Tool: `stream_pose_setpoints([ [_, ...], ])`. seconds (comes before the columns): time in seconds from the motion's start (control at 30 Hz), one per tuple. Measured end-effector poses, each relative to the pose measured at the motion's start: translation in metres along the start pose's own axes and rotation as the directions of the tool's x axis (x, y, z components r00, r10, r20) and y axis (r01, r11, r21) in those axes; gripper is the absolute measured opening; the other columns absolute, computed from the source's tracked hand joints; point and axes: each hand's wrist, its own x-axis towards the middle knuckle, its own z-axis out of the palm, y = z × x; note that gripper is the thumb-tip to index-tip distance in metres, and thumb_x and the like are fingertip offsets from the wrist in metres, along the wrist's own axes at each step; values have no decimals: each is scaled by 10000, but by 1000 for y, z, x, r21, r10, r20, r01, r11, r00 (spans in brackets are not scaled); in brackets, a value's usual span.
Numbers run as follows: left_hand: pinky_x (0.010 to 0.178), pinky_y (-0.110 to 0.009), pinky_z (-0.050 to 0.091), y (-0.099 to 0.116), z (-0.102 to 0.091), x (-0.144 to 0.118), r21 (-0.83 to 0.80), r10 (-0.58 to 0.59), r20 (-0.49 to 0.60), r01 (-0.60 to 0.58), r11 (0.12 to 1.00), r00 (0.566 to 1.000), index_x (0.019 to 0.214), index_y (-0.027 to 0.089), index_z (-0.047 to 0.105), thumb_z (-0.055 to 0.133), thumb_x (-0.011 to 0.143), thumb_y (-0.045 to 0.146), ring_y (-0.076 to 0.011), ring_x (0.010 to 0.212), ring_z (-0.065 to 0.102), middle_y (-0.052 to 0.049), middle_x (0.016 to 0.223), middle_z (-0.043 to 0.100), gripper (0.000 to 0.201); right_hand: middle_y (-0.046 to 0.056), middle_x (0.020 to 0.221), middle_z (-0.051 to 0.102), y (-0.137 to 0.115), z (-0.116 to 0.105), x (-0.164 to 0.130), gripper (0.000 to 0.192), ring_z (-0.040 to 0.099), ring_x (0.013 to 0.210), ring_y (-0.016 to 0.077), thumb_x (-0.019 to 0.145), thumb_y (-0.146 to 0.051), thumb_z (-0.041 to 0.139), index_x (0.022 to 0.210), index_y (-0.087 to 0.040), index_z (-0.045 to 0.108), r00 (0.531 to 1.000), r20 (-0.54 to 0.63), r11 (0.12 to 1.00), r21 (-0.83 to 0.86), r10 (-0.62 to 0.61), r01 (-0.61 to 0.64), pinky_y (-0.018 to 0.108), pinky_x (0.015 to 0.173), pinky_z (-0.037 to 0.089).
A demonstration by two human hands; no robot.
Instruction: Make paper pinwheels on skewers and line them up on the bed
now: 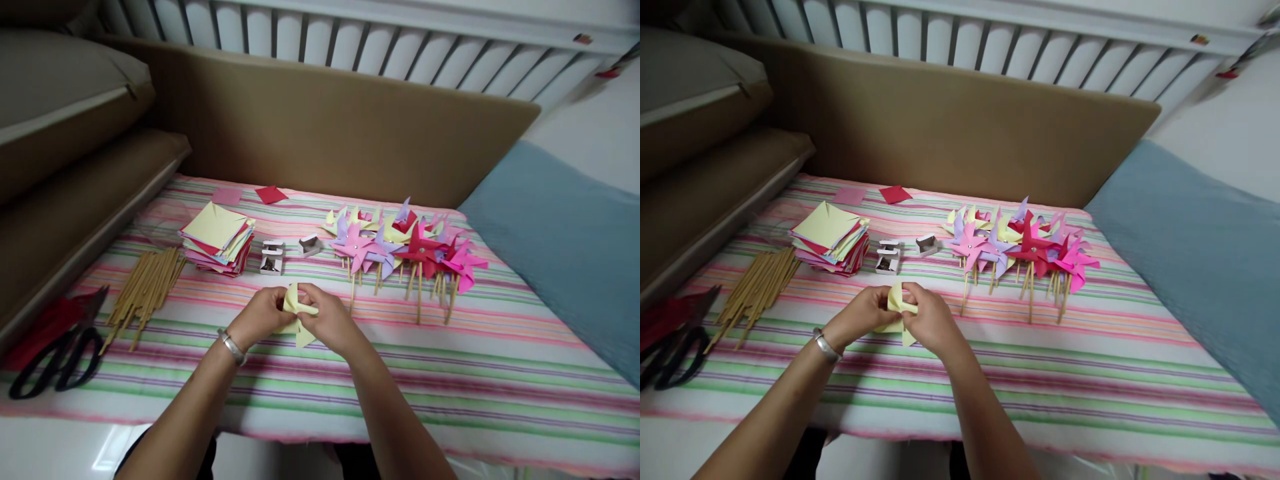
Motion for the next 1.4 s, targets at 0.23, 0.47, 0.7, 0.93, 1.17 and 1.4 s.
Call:
stream_pose_setpoints([
  [0.23,759,-301,459,13,4,0,-49,57,-383,-82,995,922,1213,208,522,788,523,226,-199,886,597,-70,1011,639,740,-24,748,629,10,1,8,479,590,618,138,654,-167,573,1128,-219,529,972,-132,891,439,194,-118,220,524,435],
  [0.47,707,-261,463,16,22,-1,-646,-147,-116,38,762,982,910,108,672,760,613,279,-160,729,629,-72,797,701,353,-32,774,631,13,8,12,506,600,634,140,627,-219,661,1106,-231,499,924,-240,708,705,297,-44,247,580,463],
  [0.7,626,-217,459,11,26,0,-712,-198,-134,45,700,971,823,87,715,767,600,222,-127,622,622,-68,714,718,267,-27,777,637,6,22,11,495,610,681,145,628,-199,676,1090,-221,500,914,-270,661,751,301,4,239,599,467],
  [0.93,574,-220,464,13,14,2,-704,-261,-212,38,709,942,750,90,708,776,554,201,-130,564,617,-57,648,709,236,2,815,643,11,23,13,557,624,732,173,694,-284,661,1205,-220,449,948,-219,740,672,231,-25,305,675,491],
  [1.17,585,-229,487,14,-19,2,-707,-287,-308,-16,707,907,719,91,691,752,553,170,-143,574,633,-50,641,709,194,82,1151,590,5,14,-1,252,531,1100,221,811,-209,543,1053,-240,606,891,-404,964,70,-208,257,416,950,424],
  [1.4,583,-229,495,16,-29,0,-719,-274,-287,-18,695,918,771,106,695,730,571,160,-141,581,636,-38,666,713,210,63,1486,239,7,24,-5,345,228,1362,273,769,-85,495,1064,-232,596,849,-237,866,-303,-473,398,505,1058,292],
])
